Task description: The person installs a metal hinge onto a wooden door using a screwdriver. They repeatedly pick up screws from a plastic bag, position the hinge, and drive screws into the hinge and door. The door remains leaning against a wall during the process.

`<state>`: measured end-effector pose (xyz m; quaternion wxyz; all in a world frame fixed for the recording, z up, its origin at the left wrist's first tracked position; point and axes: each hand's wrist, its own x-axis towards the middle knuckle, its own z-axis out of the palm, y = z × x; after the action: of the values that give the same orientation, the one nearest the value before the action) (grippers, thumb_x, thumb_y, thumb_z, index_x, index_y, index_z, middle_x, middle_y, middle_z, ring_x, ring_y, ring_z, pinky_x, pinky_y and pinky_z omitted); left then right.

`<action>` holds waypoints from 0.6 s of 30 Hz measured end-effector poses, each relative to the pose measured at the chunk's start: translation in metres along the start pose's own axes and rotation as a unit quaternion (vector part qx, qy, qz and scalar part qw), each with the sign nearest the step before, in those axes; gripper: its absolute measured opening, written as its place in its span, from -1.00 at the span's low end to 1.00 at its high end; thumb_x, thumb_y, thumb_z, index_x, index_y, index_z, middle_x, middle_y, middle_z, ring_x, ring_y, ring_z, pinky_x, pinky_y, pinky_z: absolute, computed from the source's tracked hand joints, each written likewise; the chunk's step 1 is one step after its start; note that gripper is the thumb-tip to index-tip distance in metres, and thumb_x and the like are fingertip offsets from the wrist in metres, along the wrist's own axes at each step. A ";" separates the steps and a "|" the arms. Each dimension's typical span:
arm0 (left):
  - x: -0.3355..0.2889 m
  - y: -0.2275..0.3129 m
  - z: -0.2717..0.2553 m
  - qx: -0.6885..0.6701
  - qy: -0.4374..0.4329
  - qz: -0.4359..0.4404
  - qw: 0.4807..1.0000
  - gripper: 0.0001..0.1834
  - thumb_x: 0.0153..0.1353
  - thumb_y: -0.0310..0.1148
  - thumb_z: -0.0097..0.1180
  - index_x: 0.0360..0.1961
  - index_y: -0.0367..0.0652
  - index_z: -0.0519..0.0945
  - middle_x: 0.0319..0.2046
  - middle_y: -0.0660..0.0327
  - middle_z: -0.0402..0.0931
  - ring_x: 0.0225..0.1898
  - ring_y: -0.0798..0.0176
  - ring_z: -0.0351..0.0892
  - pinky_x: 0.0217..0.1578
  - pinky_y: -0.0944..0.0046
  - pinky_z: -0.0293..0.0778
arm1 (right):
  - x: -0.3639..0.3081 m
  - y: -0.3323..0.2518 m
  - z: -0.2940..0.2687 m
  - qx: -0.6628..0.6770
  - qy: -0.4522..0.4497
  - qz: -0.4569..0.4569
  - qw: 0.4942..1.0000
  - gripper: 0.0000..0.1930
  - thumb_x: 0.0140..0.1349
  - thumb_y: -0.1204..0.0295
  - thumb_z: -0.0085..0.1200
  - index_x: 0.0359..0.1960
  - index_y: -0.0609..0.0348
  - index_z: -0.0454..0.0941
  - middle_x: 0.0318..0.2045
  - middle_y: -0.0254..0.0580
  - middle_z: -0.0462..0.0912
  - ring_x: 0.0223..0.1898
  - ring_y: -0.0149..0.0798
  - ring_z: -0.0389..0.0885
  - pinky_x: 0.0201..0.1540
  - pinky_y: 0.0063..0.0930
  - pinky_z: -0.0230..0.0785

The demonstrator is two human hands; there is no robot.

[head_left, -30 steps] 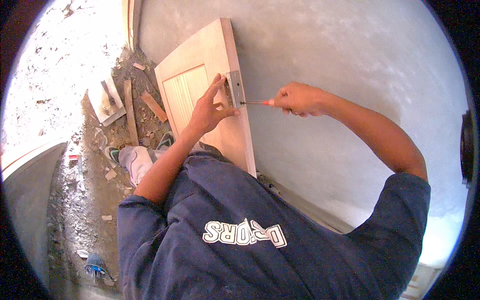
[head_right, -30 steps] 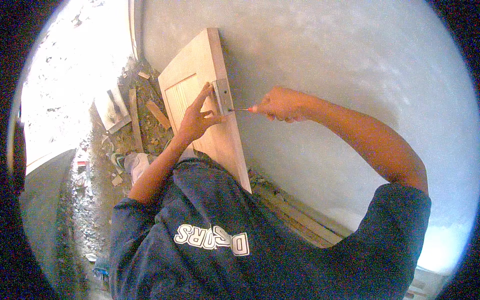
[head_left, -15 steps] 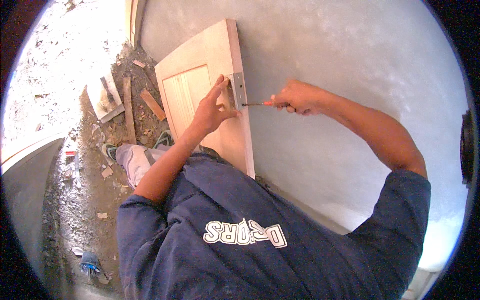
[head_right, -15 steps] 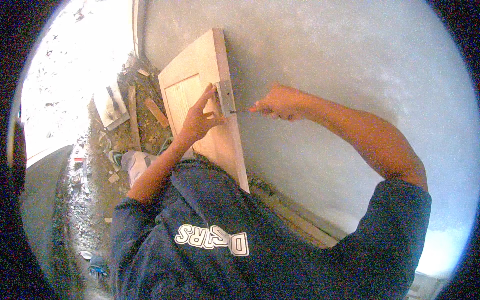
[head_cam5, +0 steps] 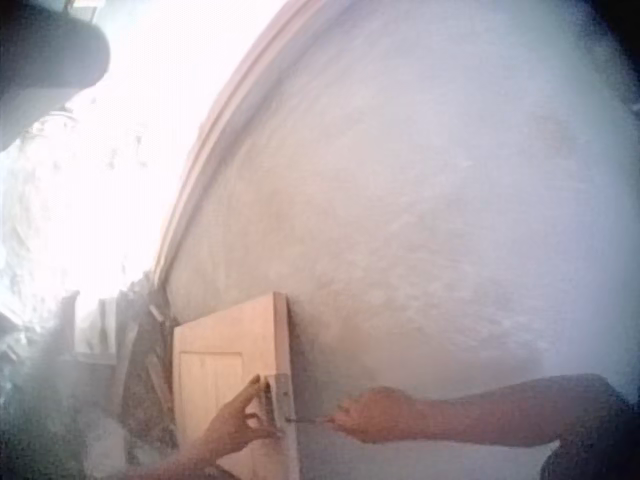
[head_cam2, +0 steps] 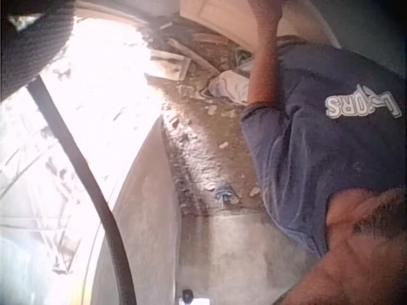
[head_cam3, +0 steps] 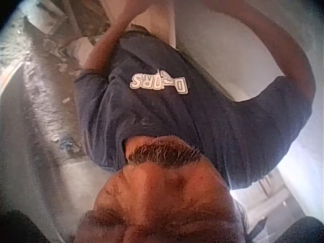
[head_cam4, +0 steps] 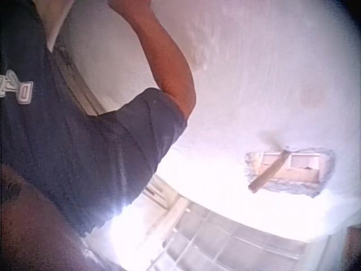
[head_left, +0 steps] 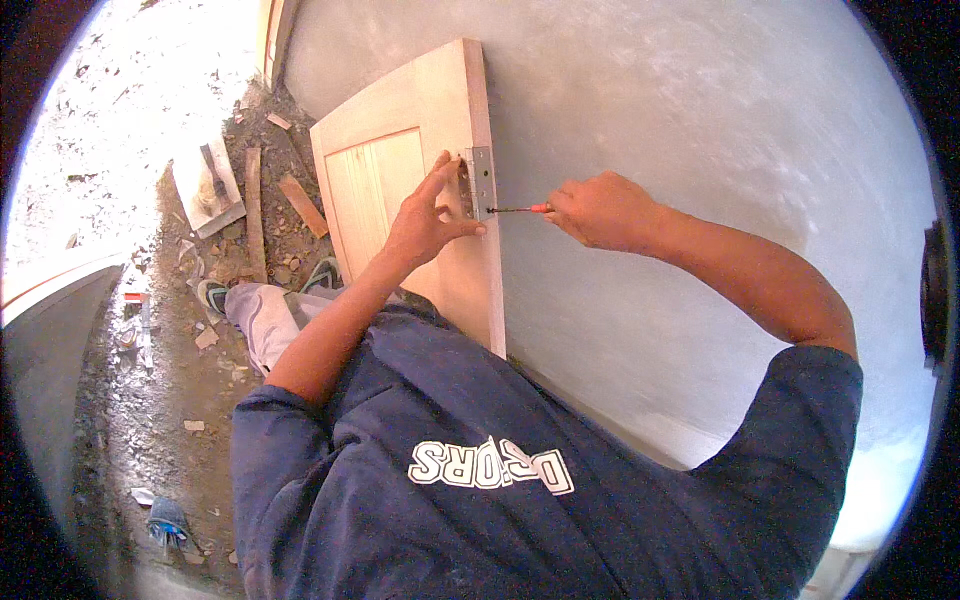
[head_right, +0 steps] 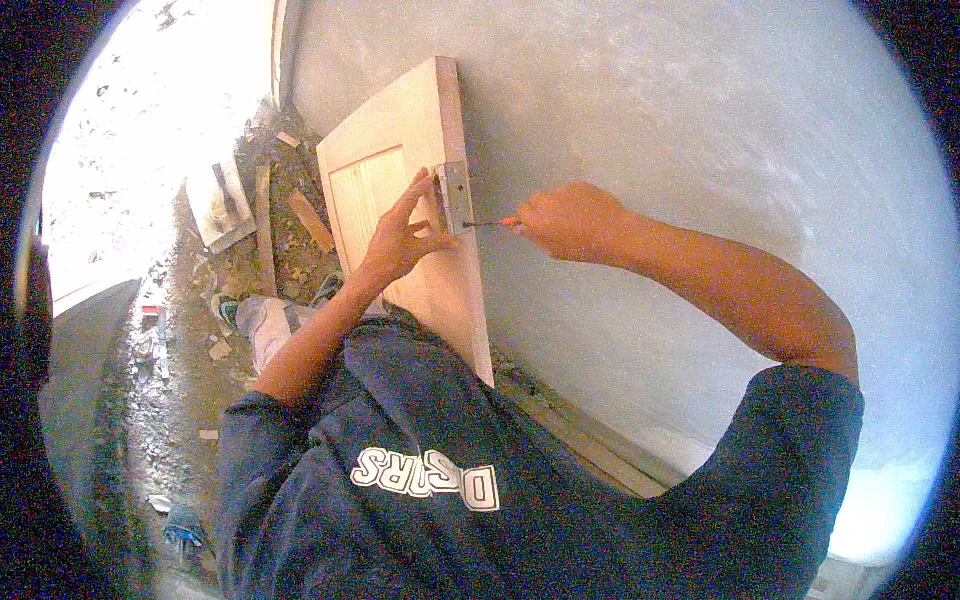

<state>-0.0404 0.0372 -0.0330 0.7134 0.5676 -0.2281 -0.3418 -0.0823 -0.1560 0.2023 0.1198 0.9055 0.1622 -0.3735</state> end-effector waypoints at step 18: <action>0.001 0.004 -0.003 0.040 0.004 -0.005 0.999 0.18 -0.10 -0.26 0.63 0.52 0.00 0.15 0.56 0.16 -0.02 0.52 -0.02 0.09 0.29 -0.17 0.44 | 0.006 0.001 -0.012 -0.042 0.055 -0.045 0.997 -0.68 0.43 0.15 0.07 -0.31 0.17 0.59 -0.49 -0.10 0.62 -0.57 0.01 0.58 -0.50 -0.20 0.39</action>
<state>-0.0365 0.0392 -0.0296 0.6891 0.5984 -0.2356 -0.3339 -0.0699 -0.1518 0.2067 0.1314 0.9107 0.2247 -0.3208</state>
